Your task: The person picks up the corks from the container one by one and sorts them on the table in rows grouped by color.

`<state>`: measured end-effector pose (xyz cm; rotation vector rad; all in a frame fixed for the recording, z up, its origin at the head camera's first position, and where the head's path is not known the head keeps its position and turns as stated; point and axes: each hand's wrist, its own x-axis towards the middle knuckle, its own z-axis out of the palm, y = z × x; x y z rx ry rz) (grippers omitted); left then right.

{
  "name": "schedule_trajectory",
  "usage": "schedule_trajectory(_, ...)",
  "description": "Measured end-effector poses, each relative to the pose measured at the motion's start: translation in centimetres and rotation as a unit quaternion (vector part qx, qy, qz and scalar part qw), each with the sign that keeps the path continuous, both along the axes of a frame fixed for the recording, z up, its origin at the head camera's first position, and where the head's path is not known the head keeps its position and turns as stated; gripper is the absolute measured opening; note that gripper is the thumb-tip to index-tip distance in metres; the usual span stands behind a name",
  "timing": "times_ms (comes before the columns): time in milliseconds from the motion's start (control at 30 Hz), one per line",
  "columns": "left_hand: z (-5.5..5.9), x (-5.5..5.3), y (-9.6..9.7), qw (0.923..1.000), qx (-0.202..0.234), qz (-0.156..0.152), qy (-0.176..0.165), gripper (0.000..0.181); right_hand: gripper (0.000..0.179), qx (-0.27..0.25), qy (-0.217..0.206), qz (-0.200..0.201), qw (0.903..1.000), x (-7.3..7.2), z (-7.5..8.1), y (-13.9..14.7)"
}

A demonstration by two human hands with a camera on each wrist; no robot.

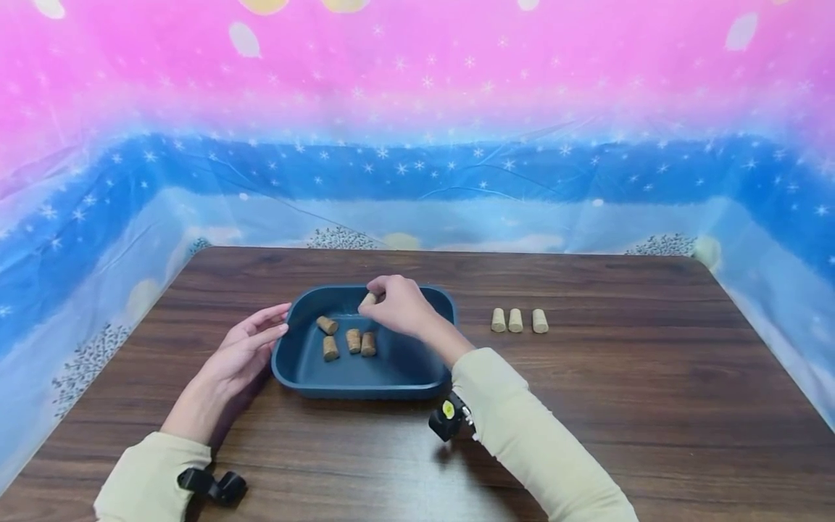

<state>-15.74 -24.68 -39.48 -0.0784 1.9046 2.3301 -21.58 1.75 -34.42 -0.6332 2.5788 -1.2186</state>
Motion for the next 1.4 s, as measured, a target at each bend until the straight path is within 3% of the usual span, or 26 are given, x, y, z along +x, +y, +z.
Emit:
schedule_trajectory(167,0.2,0.1,0.0,1.0000,0.001,0.002,-0.007,0.049,0.043,-0.010,0.006,0.027,0.9996,-0.2,0.0,1.1)
schedule_trajectory(667,0.4,0.1,-0.1,0.9998,-0.010,0.003,-0.015,0.053,0.042,-0.019,0.031,0.045,0.9983,-0.6,1.0,4.5)
schedule_trajectory(1033,0.5,0.2,-0.1,0.9997,-0.022,0.002,-0.010,0.054,0.042,-0.026,0.027,0.040,0.9985,-1.0,1.1,8.5)
schedule_trajectory(1200,0.5,0.3,-0.1,0.9998,-0.015,0.005,-0.014,0.050,0.042,-0.036,0.017,0.019,0.9990,-1.3,1.0,10.5)
schedule_trajectory(1400,0.4,0.2,-0.1,0.9999,-0.010,0.003,-0.006,0.049,0.039,0.000,0.018,0.003,0.9998,-1.6,0.6,13.5)
